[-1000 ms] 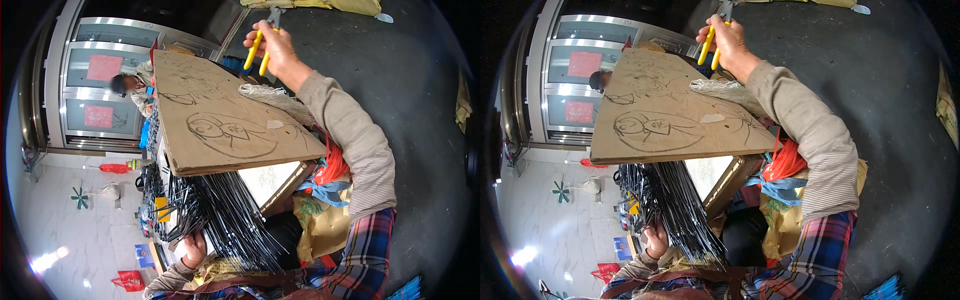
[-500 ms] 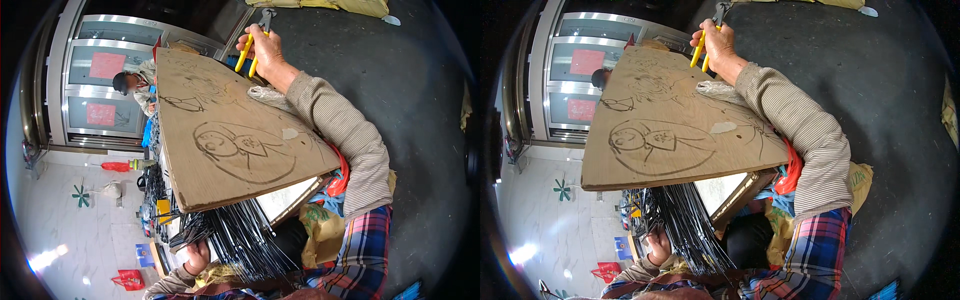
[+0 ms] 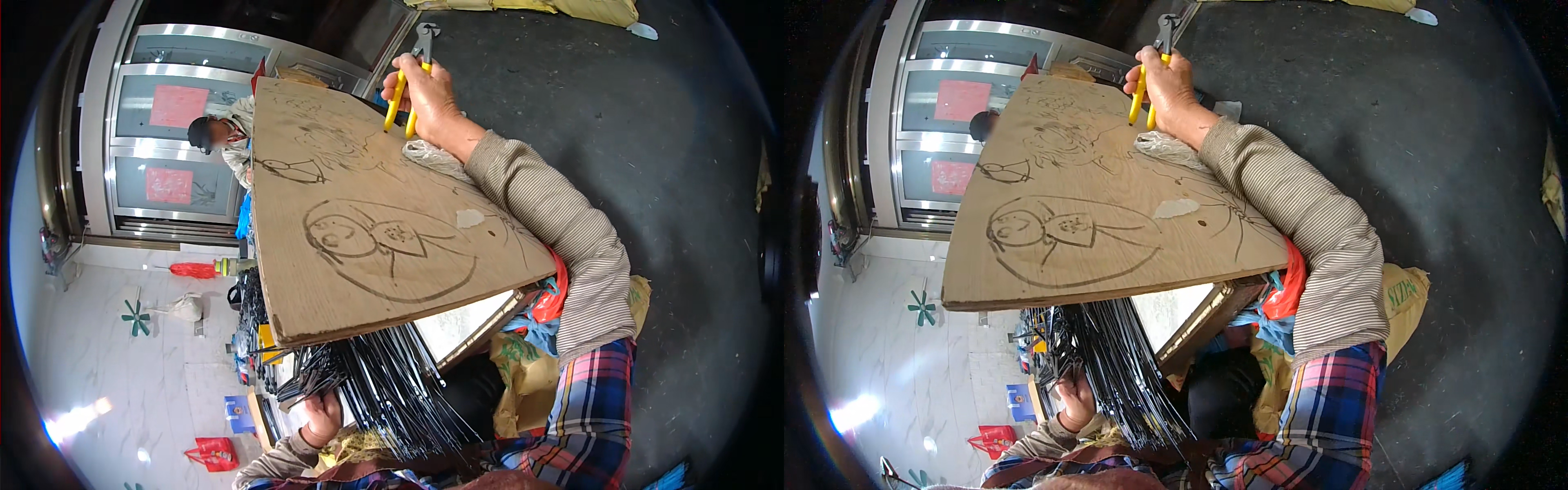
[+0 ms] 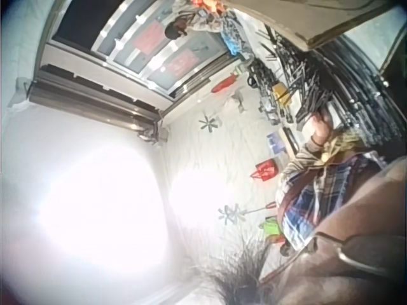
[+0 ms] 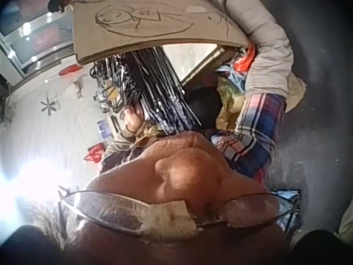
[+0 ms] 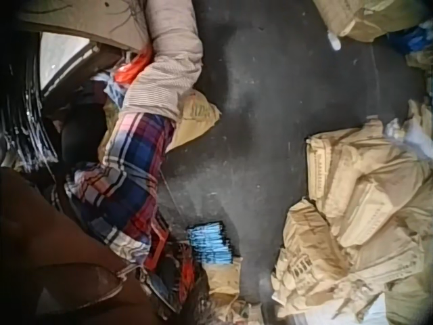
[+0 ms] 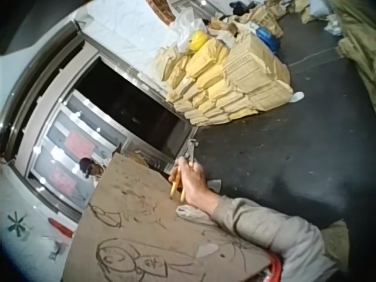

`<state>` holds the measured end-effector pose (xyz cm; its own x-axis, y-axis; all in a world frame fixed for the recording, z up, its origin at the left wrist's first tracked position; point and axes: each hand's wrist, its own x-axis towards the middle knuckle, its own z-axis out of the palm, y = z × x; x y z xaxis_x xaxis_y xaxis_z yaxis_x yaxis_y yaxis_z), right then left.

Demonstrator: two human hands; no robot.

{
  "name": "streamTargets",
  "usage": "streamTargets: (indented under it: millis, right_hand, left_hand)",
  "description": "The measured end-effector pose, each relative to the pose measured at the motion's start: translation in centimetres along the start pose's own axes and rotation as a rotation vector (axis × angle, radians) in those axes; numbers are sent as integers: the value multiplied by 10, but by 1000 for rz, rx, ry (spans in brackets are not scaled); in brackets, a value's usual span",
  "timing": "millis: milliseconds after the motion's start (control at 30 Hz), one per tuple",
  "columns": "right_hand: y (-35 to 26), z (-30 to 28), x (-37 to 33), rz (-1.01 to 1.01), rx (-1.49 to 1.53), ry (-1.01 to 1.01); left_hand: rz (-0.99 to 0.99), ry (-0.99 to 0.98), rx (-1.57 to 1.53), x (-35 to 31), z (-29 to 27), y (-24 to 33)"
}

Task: The person gathers plastic rods from the table by hand, arranging them into a bundle while handling pliers.

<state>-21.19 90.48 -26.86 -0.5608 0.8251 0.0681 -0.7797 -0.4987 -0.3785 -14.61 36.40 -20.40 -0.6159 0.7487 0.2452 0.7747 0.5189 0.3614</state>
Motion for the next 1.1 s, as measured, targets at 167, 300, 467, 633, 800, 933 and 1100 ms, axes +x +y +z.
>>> streamTargets:
  millis: [167,300,467,633,800,933,1100]
  right_hand:
    - [-15,-7,13,-47,40,53]
    - [-12,0,7,17,8,5]
    - [1,1,-2,90,-72,-4]
    - [-16,-6,12,-157,80,141]
    - [4,0,-4,98,-64,-25]
    - [0,2,-5,87,20,51]
    - [-18,-12,17,-161,62,215]
  left_hand:
    - [29,82,57,-30,-12,-56]
    - [-199,191,-333,-42,1,-68]
    - [30,14,136,-2,-1,-5]
    - [89,89,45,1,2,4]
    - [6,64,-51,5,4,11]
    - [23,40,-5,0,1,5]
    - [60,158,76,-13,-4,-34]
